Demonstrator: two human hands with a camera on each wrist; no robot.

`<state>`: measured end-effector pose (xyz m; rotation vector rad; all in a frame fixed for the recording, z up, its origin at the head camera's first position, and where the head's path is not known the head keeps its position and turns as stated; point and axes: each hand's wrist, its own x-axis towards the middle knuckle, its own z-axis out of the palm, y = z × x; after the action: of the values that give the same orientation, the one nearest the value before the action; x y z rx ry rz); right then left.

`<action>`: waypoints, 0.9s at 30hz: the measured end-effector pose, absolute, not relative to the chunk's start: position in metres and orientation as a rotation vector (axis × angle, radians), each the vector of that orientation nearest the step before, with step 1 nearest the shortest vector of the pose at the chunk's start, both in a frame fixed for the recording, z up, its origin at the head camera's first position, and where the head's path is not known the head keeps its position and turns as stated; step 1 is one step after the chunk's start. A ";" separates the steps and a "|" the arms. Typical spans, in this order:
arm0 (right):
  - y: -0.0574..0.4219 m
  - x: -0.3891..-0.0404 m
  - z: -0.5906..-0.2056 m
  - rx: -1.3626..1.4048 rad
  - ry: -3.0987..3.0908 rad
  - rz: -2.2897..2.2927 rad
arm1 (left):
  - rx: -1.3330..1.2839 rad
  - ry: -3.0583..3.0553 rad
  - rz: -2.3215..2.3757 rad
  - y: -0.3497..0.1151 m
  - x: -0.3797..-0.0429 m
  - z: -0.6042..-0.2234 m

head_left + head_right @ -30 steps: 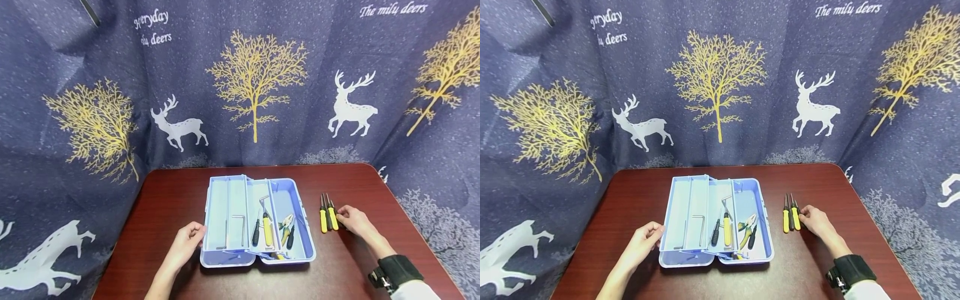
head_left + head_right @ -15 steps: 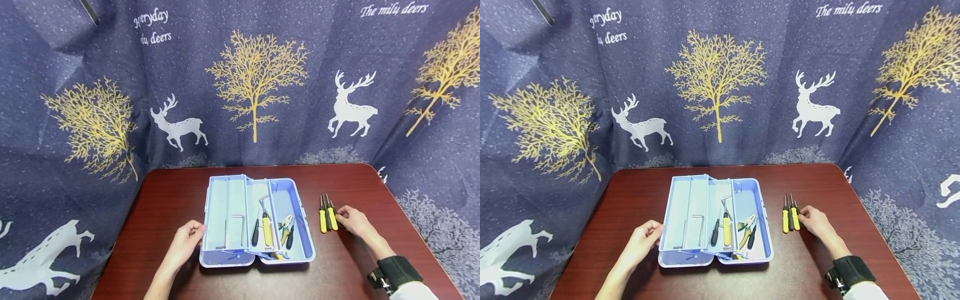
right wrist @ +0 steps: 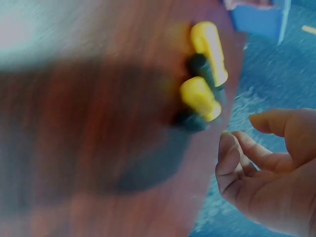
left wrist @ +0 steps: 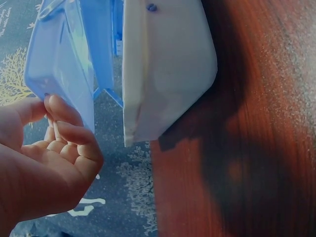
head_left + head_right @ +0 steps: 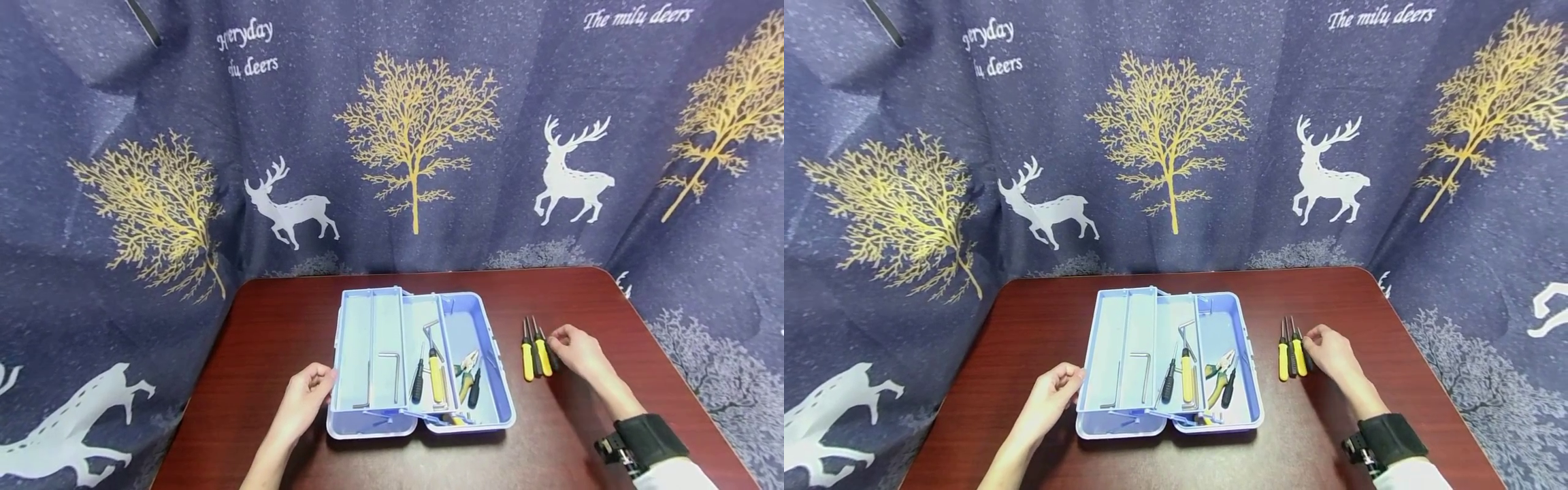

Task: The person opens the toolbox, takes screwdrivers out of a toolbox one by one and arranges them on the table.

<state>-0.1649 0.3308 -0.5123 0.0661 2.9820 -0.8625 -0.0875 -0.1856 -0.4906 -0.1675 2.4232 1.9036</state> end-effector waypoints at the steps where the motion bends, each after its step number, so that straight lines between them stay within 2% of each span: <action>1: 0.327 -0.166 -0.509 0.047 2.979 -0.874 | -0.168 2.422 1.908 -0.186 -0.087 -0.490; 8: 0.288 -0.169 -0.475 -0.112 2.854 -1.059 | -0.154 2.410 1.922 -0.186 -0.087 -0.489; 16: 0.221 -0.161 -0.434 -0.438 2.796 -1.098 | -0.166 2.412 1.925 -0.186 -0.085 -0.493; 27: 0.154 -0.157 -0.432 -0.978 2.713 -0.910 | -0.168 2.413 1.921 -0.185 -0.085 -0.493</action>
<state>-0.1565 0.1540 -0.4324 -0.9783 2.7130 -0.9097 -0.0847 -0.1849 -0.4928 -0.1683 2.4131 1.9206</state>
